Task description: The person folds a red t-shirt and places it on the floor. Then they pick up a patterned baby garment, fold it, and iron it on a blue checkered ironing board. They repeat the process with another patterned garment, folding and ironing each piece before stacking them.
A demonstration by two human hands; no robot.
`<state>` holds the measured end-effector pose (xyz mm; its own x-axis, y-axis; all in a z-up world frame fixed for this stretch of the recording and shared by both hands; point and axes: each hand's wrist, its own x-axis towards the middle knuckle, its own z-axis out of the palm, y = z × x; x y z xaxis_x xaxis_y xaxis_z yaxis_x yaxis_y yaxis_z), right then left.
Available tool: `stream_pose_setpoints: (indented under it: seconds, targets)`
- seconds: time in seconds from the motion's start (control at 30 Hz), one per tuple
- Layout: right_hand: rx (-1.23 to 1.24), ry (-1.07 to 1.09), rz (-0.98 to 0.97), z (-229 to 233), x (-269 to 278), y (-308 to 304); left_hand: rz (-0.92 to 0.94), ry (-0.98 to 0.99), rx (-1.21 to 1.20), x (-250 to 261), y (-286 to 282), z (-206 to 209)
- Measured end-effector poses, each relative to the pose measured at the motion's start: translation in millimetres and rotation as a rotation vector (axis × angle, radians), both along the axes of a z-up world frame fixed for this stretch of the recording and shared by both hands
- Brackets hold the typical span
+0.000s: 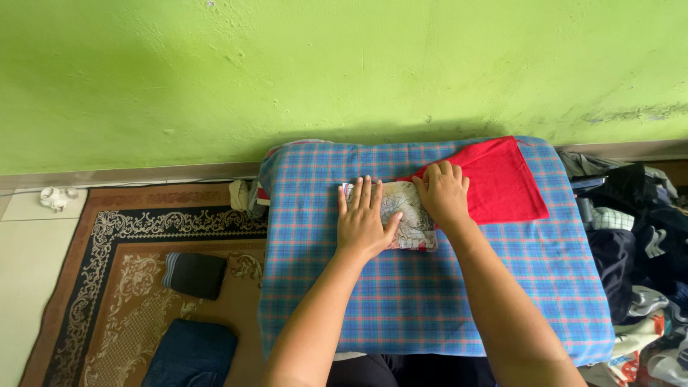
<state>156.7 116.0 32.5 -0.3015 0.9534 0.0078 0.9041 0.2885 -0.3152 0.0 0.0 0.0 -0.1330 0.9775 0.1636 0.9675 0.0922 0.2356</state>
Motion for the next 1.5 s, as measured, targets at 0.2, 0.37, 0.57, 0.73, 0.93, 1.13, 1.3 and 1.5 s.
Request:
stream_pose_setpoints:
  seconds: [0.2,0.37,0.57,0.73,0.93,1.13,1.3,1.5]
  targets:
    - [0.468,0.29,0.365,-8.2,-30.2,-41.5,0.02,-0.029,-0.013,4.3,-4.4,29.8]
    - [0.296,0.095,0.344,-7.2,-27.8,-64.0,0.056,0.046,0.004,3.1,-2.7,24.5]
    - [0.235,0.057,0.153,-16.1,1.5,-47.7,0.08,-0.067,-0.087,-0.3,2.7,22.6]
    - [0.196,0.049,0.13,-21.7,0.6,-46.5,0.139,-0.081,-0.129,2.8,3.5,26.2]
    - [0.165,0.313,-0.068,-2.4,19.1,-51.7,0.177,-0.021,0.136,-0.2,0.1,21.0]
    - [-0.232,0.522,-0.153,0.1,20.8,-36.3,0.096,-0.344,0.239,22.7,-8.3,22.1]
    - [-0.446,1.001,0.079,12.9,4.4,-40.6,0.187,-0.738,0.248,29.5,-3.9,50.2]
    - [-0.854,1.163,0.226,81.5,-8.3,-75.3,0.249,-1.056,0.269,9.2,-6.8,102.1]
